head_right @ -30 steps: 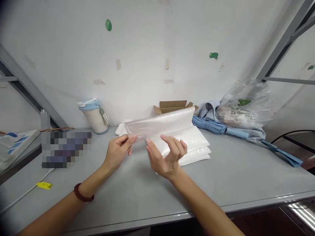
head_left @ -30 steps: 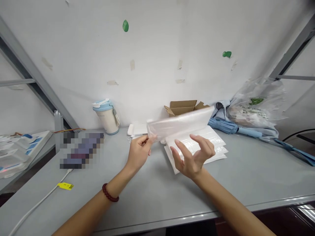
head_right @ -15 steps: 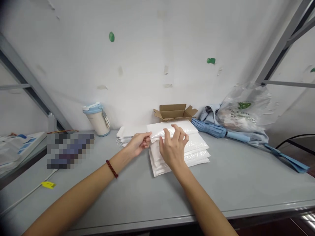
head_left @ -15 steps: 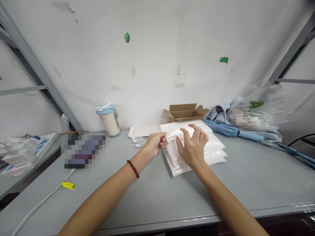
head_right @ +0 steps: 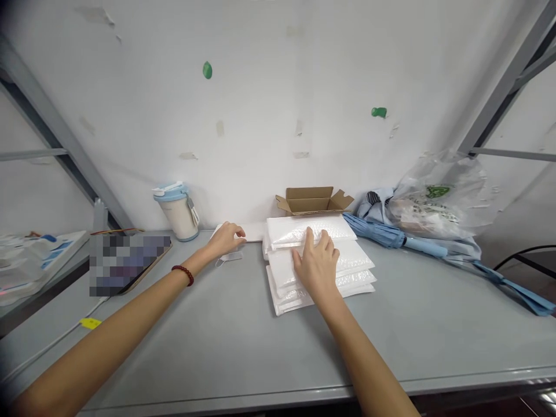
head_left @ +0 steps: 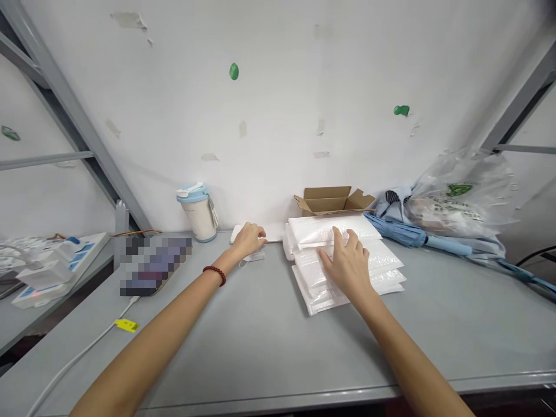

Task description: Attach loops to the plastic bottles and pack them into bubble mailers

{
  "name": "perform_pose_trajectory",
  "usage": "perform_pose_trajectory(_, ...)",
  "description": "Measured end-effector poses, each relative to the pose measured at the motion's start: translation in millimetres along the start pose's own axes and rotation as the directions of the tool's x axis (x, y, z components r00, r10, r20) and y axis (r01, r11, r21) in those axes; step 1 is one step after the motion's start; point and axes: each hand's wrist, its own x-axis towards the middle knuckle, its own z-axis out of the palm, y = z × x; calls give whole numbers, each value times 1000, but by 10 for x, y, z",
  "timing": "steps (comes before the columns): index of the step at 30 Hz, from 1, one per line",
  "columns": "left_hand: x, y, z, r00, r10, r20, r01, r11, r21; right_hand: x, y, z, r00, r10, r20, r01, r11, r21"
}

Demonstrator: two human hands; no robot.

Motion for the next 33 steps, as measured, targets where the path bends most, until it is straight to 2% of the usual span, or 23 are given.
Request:
perform_pose_trajectory(4,101,-71,65,994,75,77,-88,981,175,4,25,-26,996,64,54,-64,998,-2)
perform_pose_trajectory(8,190,-121,97,986,100,135,-133,953,272,12,67,-33,982,151,110,-153,988,6)
perform_pose_trajectory(15,244,-70,40,975,125,181,-189,898,397,13,113,16,980,189,68,-192,980,41)
perform_pose_trajectory(19,192,61,-86,976,185,112,-216,838,500,17,110,37,958,236,165,-251,965,77)
perform_pose_trajectory(21,137,126,-175,975,214,68,-216,810,545,15,98,29,956,239,168,-256,963,87)
perform_pose_trajectory(25,-68,208,-360,970,236,-63,-152,786,599,19,66,-16,973,217,83,-226,968,108)
perform_pose_trajectory(27,-214,216,-442,957,237,-168,-90,793,603,33,52,-45,980,200,2,-199,970,143)
perform_pose_trajectory(28,-292,212,-476,941,240,-238,-53,801,596,43,43,-62,982,179,-62,-165,970,178)
perform_pose_trajectory(30,-446,192,-520,850,294,-438,-13,842,539,55,14,-100,968,88,-235,-22,963,269)
perform_pose_trajectory(31,-519,179,-526,795,335,-506,-27,853,522,53,-11,-122,942,26,-336,84,948,308)
perform_pose_trajectory(33,-656,155,-495,697,425,-578,-74,844,532,20,-83,-170,855,-98,-509,301,893,334)
